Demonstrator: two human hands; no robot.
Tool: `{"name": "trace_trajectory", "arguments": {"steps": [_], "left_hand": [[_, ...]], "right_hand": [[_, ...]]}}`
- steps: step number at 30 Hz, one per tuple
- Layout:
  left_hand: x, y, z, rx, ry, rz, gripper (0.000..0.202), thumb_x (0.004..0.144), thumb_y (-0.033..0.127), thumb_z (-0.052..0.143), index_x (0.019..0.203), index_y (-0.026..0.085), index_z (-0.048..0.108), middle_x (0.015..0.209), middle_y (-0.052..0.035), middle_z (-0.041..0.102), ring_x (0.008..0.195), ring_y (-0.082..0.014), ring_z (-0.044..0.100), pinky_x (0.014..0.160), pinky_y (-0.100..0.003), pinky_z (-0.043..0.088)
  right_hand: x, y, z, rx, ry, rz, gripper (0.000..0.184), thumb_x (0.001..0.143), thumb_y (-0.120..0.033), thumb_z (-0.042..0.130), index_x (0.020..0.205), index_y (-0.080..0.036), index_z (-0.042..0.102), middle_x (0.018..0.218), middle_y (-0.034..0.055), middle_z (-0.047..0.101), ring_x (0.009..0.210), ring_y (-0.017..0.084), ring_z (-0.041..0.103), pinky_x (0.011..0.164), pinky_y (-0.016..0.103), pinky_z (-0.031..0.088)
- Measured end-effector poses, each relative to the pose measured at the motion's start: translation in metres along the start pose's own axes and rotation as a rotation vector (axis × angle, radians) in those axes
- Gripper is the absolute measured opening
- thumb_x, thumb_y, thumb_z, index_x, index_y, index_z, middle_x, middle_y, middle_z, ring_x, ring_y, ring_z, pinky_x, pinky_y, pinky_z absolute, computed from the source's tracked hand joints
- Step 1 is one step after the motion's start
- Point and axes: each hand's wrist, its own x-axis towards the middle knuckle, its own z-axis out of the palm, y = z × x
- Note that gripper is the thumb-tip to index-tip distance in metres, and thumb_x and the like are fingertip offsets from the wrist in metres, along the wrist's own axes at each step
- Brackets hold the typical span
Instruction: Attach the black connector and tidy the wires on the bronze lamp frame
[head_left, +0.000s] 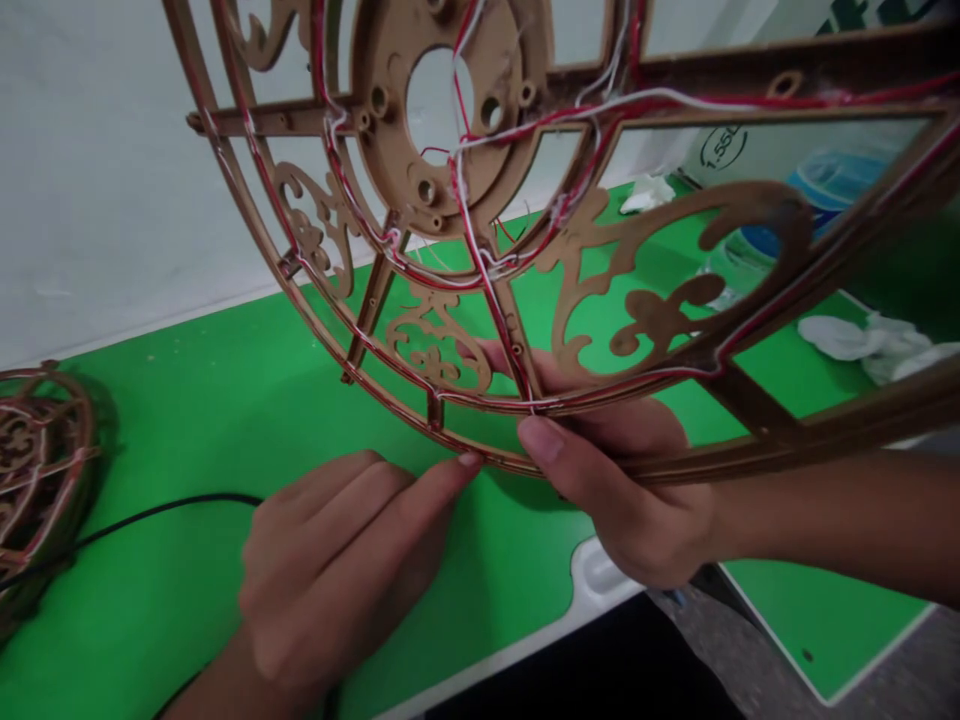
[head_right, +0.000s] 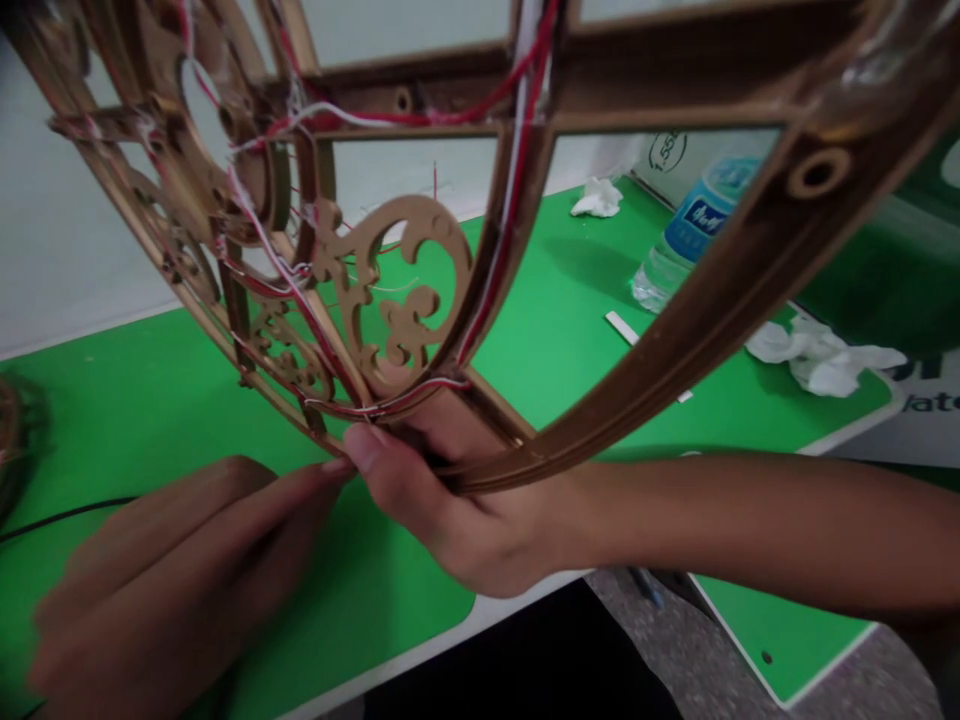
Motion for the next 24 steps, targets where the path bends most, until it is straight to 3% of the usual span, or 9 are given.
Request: {"name": "trace_trajectory", "arguments": {"steps": [5,11,18,21,24], "left_hand": [[0.004,-0.001,0.007,0.004,-0.005,0.034,0.006,0.088,0.013,0.069,0.094,0.013,0.071,0.057,0.0043,0.049,0.061,-0.0041,0.04,0.056,-0.021,0.026],[0.009,0.0,0.009,-0.048,0.014,0.067,0.006,0.087,0.011,0.067,0.092,0.013,0.07,0.062,0.003,0.056,0.061,-0.0054,0.044,0.066,-0.018,0.038],[0.013,0.002,0.008,-0.016,0.003,0.047,0.004,0.087,0.019,0.07,0.09,0.016,0.07,0.054,0.0059,0.047,0.054,-0.0045,0.04,0.052,-0.022,0.023],[0.011,0.002,0.007,-0.013,-0.001,0.018,0.005,0.088,0.021,0.07,0.089,0.016,0.071,0.052,0.0064,0.045,0.052,-0.0043,0.038,0.052,-0.021,0.024],[0.007,0.001,0.005,0.005,0.033,0.036,0.006,0.088,0.022,0.069,0.086,0.016,0.07,0.052,0.006,0.045,0.052,-0.005,0.038,0.051,-0.022,0.024]], "right_hand": [[0.002,-0.001,-0.008,-0.059,-0.067,-0.008,0.035,0.099,-0.017,0.052,0.131,-0.026,0.061,0.113,0.0025,0.068,0.11,0.014,0.063,0.113,0.027,0.045],[0.008,-0.009,-0.015,-0.18,-0.15,0.025,0.018,0.1,-0.021,0.048,0.103,-0.018,0.066,0.094,0.0059,0.068,0.095,0.018,0.066,0.096,0.03,0.053],[0.009,-0.007,-0.014,-0.159,-0.14,0.008,0.021,0.098,-0.017,0.047,0.108,-0.014,0.066,0.111,0.0111,0.067,0.119,0.022,0.061,0.112,0.037,0.046],[0.01,-0.007,-0.015,-0.135,-0.124,-0.014,0.018,0.099,-0.016,0.047,0.106,-0.012,0.064,0.106,0.0098,0.066,0.114,0.018,0.061,0.111,0.032,0.045],[0.01,-0.009,-0.013,-0.167,-0.095,0.011,0.02,0.101,-0.017,0.046,0.089,-0.016,0.062,0.085,0.0026,0.062,0.093,0.013,0.062,0.104,0.026,0.047]]}}
